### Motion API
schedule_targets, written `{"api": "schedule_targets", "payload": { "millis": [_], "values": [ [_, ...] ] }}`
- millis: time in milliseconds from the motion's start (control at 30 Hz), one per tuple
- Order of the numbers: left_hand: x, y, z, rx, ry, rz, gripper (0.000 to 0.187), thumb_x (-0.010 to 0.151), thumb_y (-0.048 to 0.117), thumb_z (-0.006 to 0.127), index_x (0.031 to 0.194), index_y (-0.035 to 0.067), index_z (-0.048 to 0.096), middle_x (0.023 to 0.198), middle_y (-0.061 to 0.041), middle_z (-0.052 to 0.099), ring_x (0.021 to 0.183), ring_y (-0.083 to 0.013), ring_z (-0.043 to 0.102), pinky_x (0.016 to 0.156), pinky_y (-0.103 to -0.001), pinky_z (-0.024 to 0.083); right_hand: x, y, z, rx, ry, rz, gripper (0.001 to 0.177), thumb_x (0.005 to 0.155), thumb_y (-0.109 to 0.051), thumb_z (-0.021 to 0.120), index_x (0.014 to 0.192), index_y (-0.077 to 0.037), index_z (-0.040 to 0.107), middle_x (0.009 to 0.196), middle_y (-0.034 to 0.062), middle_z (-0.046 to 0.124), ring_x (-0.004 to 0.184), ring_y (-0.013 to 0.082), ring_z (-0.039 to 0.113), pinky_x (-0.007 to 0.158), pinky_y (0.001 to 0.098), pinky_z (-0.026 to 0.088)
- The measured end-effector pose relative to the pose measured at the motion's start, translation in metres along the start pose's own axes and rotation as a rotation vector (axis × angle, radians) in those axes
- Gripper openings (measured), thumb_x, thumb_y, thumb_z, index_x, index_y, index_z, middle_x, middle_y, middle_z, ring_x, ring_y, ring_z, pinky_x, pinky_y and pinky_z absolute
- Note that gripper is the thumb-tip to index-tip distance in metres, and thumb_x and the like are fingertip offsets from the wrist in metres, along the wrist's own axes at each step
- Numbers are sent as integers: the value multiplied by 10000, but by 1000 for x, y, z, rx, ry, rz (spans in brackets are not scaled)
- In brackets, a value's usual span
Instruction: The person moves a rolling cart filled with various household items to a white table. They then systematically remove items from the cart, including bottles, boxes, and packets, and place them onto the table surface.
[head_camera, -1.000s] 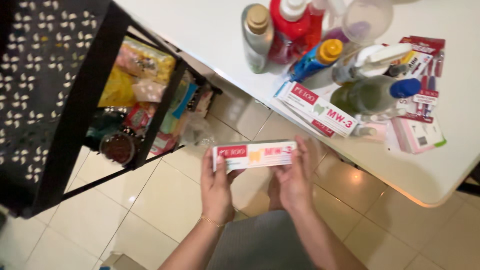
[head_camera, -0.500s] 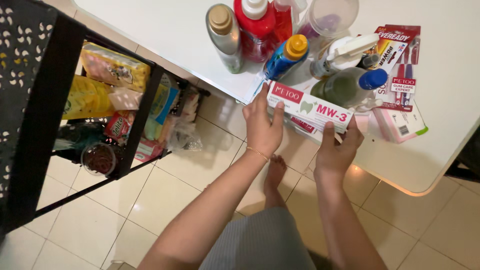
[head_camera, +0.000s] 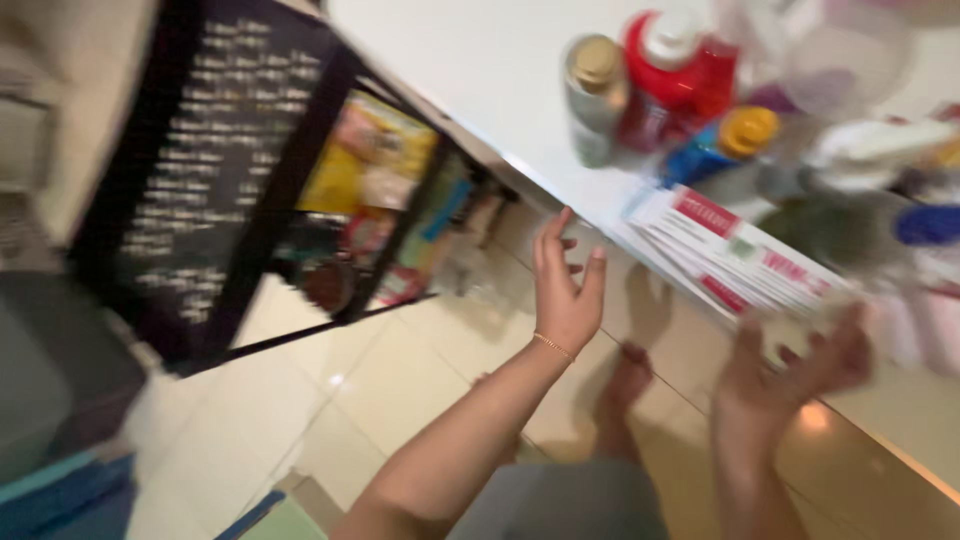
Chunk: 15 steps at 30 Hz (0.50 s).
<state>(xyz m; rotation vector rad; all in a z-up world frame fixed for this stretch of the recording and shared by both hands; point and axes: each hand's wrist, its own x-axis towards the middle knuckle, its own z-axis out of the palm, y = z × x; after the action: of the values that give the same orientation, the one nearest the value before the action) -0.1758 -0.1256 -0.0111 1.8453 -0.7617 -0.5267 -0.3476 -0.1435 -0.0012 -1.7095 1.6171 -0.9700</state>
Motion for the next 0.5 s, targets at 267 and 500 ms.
{"api": "schedule_targets", "payload": {
  "millis": [267, 500],
  "values": [
    [81, -125, -122, 600, 455, -235, 711, 799, 450, 568, 1236, -49, 314, 1241, -237, 366, 1201, -374, 307, 1024, -407, 231, -17, -54, 16, 178, -130, -221, 715, 841, 40, 536, 1407, -92, 120, 1285, 135, 110, 1124, 231, 284, 913, 337, 405],
    [123, -99, -158, 848, 61, -581, 749, 744, 577, 521, 1306, 177, 229, 1340, -120, 225, 1243, -306, 198, 983, -433, 188, -35, -60, 46, 185, -214, -205, 750, 828, 63, 544, 1435, -110, 140, 1307, 104, 137, 1096, 190, 310, 917, 289, 389]
  ]
}}
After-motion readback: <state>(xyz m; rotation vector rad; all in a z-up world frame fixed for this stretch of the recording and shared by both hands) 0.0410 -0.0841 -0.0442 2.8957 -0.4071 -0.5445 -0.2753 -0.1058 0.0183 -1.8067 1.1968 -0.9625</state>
